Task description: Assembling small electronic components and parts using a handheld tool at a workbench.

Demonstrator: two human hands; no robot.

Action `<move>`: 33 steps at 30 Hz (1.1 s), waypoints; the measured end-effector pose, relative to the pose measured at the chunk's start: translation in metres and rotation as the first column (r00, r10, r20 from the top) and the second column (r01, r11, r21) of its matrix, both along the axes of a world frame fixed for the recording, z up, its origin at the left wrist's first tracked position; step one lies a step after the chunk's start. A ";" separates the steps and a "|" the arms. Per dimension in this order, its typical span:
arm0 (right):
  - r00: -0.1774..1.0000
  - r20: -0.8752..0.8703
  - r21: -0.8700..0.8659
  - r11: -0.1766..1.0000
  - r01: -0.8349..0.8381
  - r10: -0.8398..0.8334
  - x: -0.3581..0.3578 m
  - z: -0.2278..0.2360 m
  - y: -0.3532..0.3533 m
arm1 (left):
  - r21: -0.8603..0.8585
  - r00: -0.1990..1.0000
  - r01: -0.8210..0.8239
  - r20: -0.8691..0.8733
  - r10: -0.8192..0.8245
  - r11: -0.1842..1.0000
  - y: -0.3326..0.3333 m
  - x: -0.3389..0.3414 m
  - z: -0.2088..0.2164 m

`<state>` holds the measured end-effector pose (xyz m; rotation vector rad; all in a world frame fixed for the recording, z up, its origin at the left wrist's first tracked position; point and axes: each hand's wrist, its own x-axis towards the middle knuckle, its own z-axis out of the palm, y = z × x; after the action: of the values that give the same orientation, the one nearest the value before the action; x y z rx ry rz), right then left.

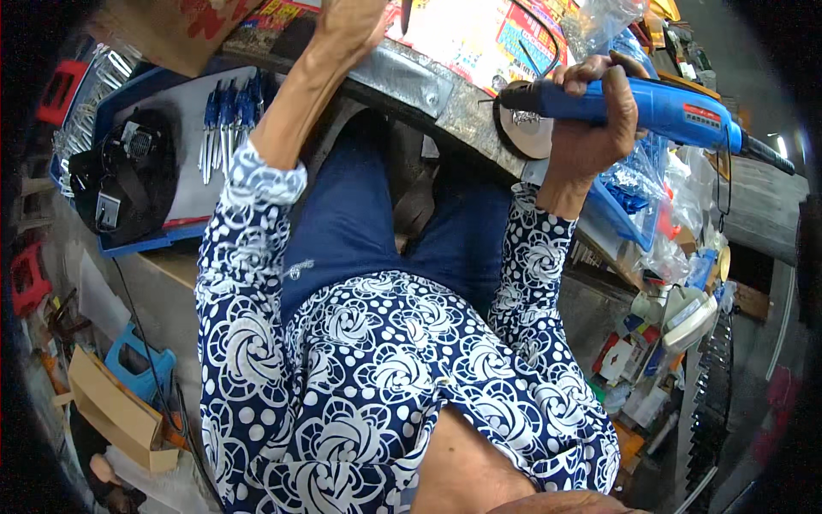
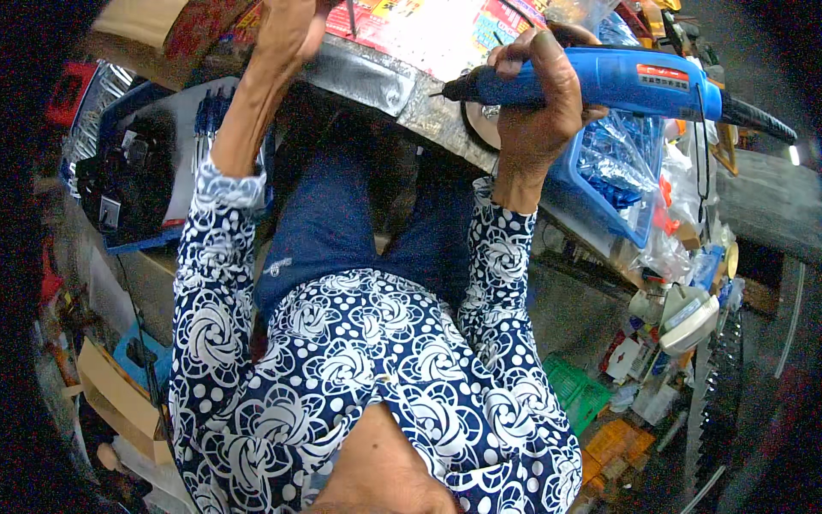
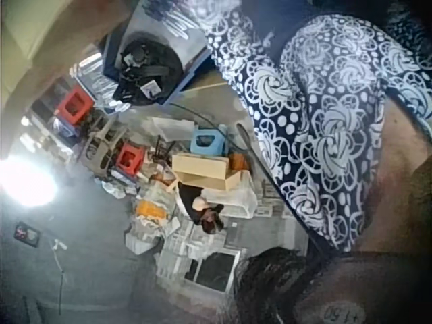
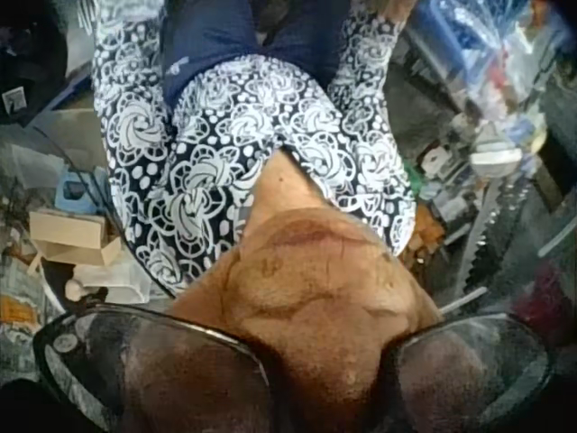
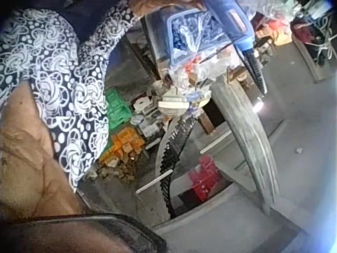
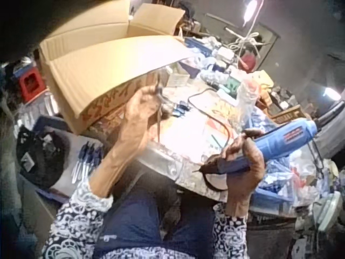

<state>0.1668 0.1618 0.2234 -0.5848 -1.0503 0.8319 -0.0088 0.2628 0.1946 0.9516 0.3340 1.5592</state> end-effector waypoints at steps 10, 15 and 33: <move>0.994 -0.046 -0.079 0.992 -0.100 0.096 -0.015 -0.007 -0.007 | -0.471 0.863 0.149 -0.367 -0.346 0.870 -0.098 -0.029 -0.064; 0.993 -0.057 -0.099 0.991 0.094 -0.100 -0.049 0.000 -0.011 | -0.478 0.858 0.073 -0.418 -0.299 0.875 -0.115 -0.012 -0.075; 0.978 0.199 0.013 0.998 0.065 -0.067 -0.055 -0.016 -0.006 | -0.432 0.743 -0.007 -0.606 -0.284 0.902 -0.132 0.004 -0.077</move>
<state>0.1114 0.1553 0.2072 -0.7047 -1.2087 0.7219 -0.0045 0.1310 0.1181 1.1341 1.0294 0.8983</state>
